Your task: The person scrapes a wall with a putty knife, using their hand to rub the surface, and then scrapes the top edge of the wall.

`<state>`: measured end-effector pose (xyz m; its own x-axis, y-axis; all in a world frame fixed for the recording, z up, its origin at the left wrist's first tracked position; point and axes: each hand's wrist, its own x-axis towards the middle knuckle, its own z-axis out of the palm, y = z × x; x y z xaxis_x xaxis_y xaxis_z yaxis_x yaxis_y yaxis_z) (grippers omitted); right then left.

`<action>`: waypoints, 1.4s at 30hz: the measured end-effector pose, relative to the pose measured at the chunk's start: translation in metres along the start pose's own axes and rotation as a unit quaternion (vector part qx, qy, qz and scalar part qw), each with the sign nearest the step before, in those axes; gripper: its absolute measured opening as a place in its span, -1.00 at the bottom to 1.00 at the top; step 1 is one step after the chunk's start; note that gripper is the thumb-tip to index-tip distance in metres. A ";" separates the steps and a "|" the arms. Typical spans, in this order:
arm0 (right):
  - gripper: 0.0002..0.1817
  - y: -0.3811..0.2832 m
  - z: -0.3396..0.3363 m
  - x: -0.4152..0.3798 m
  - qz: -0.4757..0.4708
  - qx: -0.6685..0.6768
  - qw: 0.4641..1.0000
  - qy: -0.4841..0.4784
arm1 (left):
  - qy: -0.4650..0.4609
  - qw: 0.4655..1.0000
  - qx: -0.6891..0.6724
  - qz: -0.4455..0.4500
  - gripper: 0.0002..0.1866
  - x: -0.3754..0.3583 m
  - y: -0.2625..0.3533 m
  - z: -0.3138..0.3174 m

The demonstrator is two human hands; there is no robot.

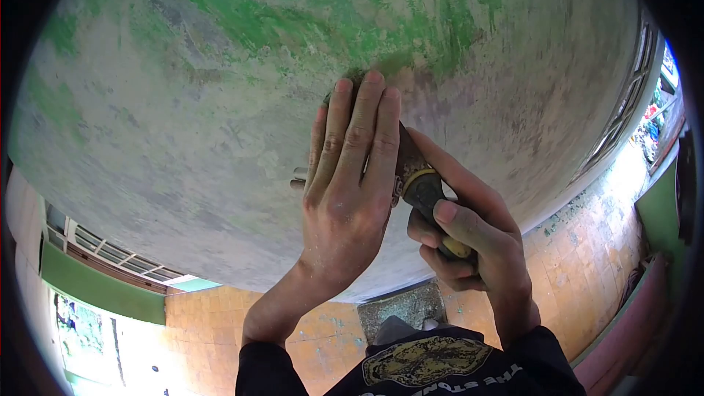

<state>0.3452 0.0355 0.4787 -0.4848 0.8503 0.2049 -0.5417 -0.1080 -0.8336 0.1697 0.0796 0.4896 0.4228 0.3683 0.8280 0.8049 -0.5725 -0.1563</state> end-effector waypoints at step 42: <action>-0.31 0.001 -0.005 0.006 0.019 0.035 0.999 0.001 | -0.008 0.999 0.045 0.006 -0.27 0.004 0.002 0.000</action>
<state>0.3449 0.0431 0.4771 -0.5055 0.8454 0.1725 -0.5687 -0.1762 -0.8034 0.1726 0.0799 0.4930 0.4394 0.3733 0.8170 0.8331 -0.5095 -0.2152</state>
